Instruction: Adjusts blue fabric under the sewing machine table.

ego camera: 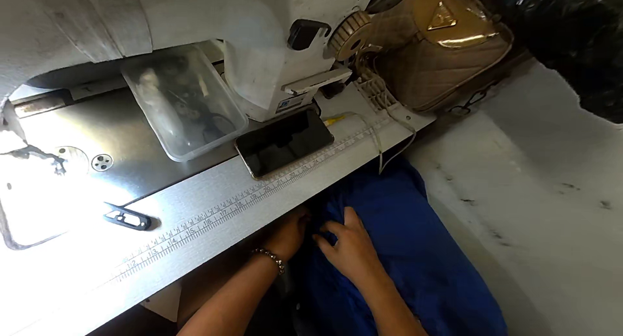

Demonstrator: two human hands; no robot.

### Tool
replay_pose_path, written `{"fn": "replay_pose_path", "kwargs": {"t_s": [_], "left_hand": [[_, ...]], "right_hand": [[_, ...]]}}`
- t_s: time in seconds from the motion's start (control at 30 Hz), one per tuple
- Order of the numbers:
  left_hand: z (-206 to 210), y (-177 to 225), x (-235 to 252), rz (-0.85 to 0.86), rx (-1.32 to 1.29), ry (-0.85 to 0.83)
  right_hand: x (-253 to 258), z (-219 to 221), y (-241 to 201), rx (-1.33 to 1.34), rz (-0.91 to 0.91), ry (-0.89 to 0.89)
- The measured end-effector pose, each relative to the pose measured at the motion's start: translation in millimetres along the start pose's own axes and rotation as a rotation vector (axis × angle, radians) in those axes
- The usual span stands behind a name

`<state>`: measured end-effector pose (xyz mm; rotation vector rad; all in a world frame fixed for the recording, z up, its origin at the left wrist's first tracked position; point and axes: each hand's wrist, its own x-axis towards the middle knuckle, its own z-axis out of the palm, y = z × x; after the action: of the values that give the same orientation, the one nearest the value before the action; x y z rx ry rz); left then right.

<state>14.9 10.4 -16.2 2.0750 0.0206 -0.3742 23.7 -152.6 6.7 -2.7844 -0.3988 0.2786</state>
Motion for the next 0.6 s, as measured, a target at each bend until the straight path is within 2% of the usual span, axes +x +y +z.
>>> {"fn": "replay_pose_path", "kwargs": {"t_s": [0.13,0.27,0.43,0.53,0.6], "left_hand": [[0,0,1,-0.042,-0.119,0.009],[-2,4,2,-0.16,-0.246,-0.059],[-4,15,6,-0.235,-0.336,-0.051],[-5,21,8,-0.274,-0.556,-0.049],[-3,20,7,-0.273,-0.602,-0.024]], "right_hand": [[0,-3,11,0.128,0.0,-0.015],[-1,-11,10,0.209,0.062,-0.024],[-3,-5,6,0.117,0.05,-0.004],[-1,-1,2,0.043,0.066,0.017],[0,-2,4,0.077,0.056,0.059]]}}
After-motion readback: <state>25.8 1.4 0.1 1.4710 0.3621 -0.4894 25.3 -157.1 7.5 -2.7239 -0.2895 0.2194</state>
